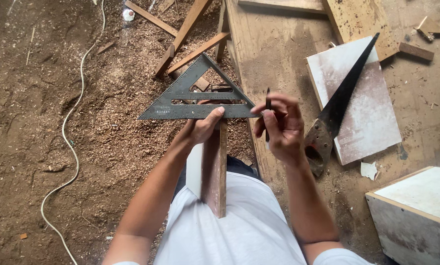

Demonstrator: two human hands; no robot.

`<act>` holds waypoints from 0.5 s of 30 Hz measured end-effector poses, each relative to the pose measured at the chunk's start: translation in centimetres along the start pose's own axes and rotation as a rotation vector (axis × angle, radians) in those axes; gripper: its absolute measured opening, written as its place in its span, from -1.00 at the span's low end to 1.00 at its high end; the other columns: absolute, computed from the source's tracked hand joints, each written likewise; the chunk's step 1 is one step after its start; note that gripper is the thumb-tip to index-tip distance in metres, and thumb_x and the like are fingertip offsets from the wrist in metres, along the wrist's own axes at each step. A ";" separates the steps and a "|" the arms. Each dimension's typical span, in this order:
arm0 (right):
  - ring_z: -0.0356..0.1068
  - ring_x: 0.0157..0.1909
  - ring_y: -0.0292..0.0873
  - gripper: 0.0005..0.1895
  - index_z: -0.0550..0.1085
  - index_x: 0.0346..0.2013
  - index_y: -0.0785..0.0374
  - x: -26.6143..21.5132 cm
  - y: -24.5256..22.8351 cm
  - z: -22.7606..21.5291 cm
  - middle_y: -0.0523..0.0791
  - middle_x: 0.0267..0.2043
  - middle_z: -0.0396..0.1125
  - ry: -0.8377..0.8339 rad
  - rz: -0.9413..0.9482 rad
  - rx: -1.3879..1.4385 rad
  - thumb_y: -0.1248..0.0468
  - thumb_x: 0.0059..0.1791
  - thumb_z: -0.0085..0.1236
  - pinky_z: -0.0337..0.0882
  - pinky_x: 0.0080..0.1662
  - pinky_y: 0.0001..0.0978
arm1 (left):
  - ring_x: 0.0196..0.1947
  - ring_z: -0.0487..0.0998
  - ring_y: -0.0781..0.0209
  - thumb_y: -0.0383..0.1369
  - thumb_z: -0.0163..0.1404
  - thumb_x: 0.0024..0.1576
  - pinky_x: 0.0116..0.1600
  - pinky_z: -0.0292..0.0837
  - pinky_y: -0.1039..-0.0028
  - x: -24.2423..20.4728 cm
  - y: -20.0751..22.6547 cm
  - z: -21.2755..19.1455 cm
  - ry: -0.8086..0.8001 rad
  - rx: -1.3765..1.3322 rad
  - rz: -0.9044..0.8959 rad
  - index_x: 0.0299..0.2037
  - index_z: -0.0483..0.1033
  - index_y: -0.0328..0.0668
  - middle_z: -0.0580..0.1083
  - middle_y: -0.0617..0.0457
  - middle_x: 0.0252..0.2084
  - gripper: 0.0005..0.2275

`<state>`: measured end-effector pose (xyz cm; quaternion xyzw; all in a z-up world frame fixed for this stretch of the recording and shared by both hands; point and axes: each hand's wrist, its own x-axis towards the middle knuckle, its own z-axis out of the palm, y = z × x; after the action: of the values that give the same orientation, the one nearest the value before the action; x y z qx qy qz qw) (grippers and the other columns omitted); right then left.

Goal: The person uses a hand saw to smooth the edge of a rectangular board, then places a set square on the board and uses a pencil to mark measurement lines. The person repositions the set square and marks additional lines on the board's surface.

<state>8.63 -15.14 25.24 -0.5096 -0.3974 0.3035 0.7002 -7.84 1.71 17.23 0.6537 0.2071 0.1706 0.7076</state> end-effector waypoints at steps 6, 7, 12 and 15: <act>0.55 -0.08 -0.10 -0.69 0.35 0.18 0.33 -1.2 2.4 0.0 0.05 -0.06 0.46 -0.220 0.082 0.418 0.37 0.13 0.00 0.64 -0.02 -0.24 | -0.25 0.46 0.22 -0.13 -0.09 0.28 -0.10 0.47 0.36 -0.3 0.8 0.0 -0.012 -0.033 -0.043 -0.09 0.49 -0.40 0.50 -0.03 -0.28 -0.63; 0.53 -0.10 -0.12 -0.65 0.35 0.17 0.34 -1.6 2.7 0.1 0.04 -0.09 0.45 -0.199 0.083 0.370 0.33 0.10 0.06 0.62 -0.04 -0.26 | -0.24 0.47 0.22 -0.13 -0.09 0.28 -0.08 0.46 0.36 -0.3 0.8 0.0 -0.016 -0.035 -0.029 -0.07 0.50 -0.40 0.51 -0.04 -0.26 -0.62; 0.49 -0.19 -0.25 -0.64 0.47 0.11 0.39 -2.9 3.4 1.7 0.00 -0.19 0.47 -0.061 0.034 0.200 0.13 0.19 0.07 0.53 -0.08 -0.40 | -0.22 0.49 0.22 -0.13 -0.10 0.29 -0.07 0.48 0.38 -0.4 0.9 0.1 -0.011 0.022 -0.013 -0.04 0.50 -0.40 0.53 -0.03 -0.24 -0.62; 0.49 -0.06 -0.21 -0.63 0.47 0.09 0.38 -2.9 3.3 2.5 0.00 -0.16 0.47 -0.010 -0.059 0.123 0.09 0.23 0.02 0.53 0.07 -0.34 | -0.28 0.48 0.25 -0.14 -0.11 0.30 -0.13 0.48 0.42 -0.2 0.9 -0.1 -0.040 0.013 -0.052 -0.07 0.50 -0.40 0.52 -0.01 -0.29 -0.63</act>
<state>4.99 -15.38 21.83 -0.4520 -0.3963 0.3092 0.7369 -8.05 1.73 18.10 0.6559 0.2111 0.1375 0.7116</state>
